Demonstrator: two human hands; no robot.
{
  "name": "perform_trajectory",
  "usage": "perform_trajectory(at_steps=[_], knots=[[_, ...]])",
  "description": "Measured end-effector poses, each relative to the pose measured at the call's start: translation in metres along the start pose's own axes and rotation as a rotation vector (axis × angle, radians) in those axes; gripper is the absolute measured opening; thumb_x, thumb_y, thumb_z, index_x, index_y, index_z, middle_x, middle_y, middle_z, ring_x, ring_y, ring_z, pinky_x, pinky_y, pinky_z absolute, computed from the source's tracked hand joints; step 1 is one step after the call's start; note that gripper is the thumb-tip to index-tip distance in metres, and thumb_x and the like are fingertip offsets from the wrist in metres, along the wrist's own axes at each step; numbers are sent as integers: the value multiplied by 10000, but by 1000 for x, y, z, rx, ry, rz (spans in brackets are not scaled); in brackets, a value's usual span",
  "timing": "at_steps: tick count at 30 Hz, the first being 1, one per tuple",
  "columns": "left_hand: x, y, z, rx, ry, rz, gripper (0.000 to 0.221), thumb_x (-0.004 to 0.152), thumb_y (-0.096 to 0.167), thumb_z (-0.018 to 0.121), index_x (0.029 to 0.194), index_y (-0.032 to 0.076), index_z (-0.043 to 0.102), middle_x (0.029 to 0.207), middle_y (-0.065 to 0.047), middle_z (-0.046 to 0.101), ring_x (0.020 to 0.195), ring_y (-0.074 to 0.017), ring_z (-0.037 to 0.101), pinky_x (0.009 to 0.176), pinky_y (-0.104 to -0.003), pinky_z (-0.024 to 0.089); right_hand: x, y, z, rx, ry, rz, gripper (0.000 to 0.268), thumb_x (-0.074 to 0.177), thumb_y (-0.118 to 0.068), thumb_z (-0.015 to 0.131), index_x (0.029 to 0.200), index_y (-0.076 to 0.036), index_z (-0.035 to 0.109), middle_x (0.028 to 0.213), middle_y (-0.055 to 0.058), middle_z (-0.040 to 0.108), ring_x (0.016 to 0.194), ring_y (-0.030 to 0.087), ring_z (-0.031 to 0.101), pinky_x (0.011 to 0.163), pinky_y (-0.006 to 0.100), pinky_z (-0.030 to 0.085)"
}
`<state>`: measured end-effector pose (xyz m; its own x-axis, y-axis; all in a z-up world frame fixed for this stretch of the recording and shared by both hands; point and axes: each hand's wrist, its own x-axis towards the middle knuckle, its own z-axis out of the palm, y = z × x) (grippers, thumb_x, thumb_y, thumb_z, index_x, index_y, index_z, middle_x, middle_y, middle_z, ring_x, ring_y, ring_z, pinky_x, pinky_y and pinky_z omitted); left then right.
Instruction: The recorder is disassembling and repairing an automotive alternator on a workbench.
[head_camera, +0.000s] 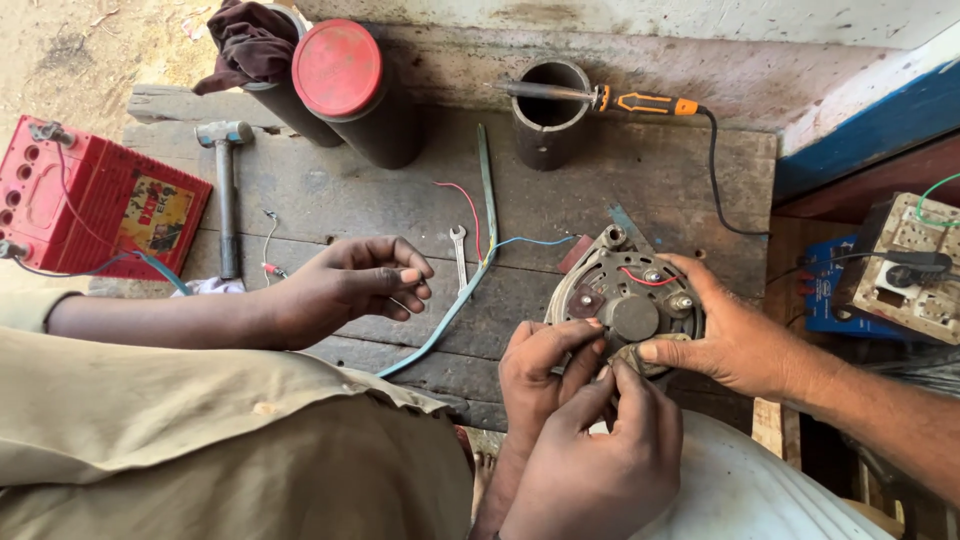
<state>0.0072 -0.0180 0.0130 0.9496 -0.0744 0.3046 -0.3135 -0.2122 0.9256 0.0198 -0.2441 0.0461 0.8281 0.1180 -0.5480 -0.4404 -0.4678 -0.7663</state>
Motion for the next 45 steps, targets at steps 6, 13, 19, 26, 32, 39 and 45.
perform_trajectory(at_steps=[6, 13, 19, 26, 32, 39, 45], knots=[[1, -7, -7, -177, -91, -289, 209, 847, 79, 823, 1053, 87, 793, 922, -50, 771, 825, -153, 660, 739, -288, 549, -2, -6, -1, -30, 2, 69, 1122, 719, -391, 861, 1614, -211, 209, 1352, 126, 619, 1261, 204, 607, 1061, 378, 499], [-4, -18, -8, -296, -125, -486, 220, 838, 88, 821, 1055, 66, 787, 1034, -98, 748, 901, -165, 687, 834, -295, 562, -3, -6, -1, -26, -4, 70, 1110, 718, -396, 852, 1612, -226, 216, 1356, 125, 617, 1270, 205, 602, 1064, 383, 497], [6, -5, -11, -166, -125, -277, 147, 826, 87, 791, 973, 77, 794, 1062, -92, 782, 1072, -228, 665, 985, -357, 506, -3, -7, -2, -4, -9, 59, 1115, 708, -424, 844, 1609, -221, 220, 1358, 133, 613, 1259, 208, 609, 1039, 381, 515], [11, -2, -15, -78, -208, -251, 145, 818, 109, 789, 962, 93, 792, 1056, -80, 785, 1071, -255, 677, 1013, -390, 485, -4, -2, -1, -28, 0, 76, 1136, 698, -473, 833, 1618, -213, 218, 1352, 136, 626, 1246, 213, 627, 1043, 372, 512], [14, -23, -21, -53, -214, -27, 224, 830, 156, 817, 1049, 114, 795, 1529, -258, 452, 1409, -385, 463, 1117, -453, 422, -3, -1, -2, -44, -5, 69, 1137, 706, -461, 842, 1617, -205, 212, 1371, 130, 599, 1282, 201, 593, 1066, 373, 492], [-19, -40, -7, -125, -233, -162, 269, 910, 207, 765, 1168, 128, 774, 1454, -188, 635, 1481, -354, 548, 1161, -446, 482, -3, 0, 0, -1, 24, -16, 1099, 685, -438, 847, 1579, -150, 276, 1373, 141, 613, 1266, 214, 593, 1052, 374, 484], [-16, -35, -8, -215, -163, -78, 318, 914, 187, 701, 1206, 65, 730, 1541, -308, 521, 1522, -419, 466, 1204, -476, 420, -2, -2, -2, -24, 11, 29, 1122, 690, -458, 849, 1603, -190, 255, 1360, 135, 619, 1260, 206, 604, 1043, 378, 504]])
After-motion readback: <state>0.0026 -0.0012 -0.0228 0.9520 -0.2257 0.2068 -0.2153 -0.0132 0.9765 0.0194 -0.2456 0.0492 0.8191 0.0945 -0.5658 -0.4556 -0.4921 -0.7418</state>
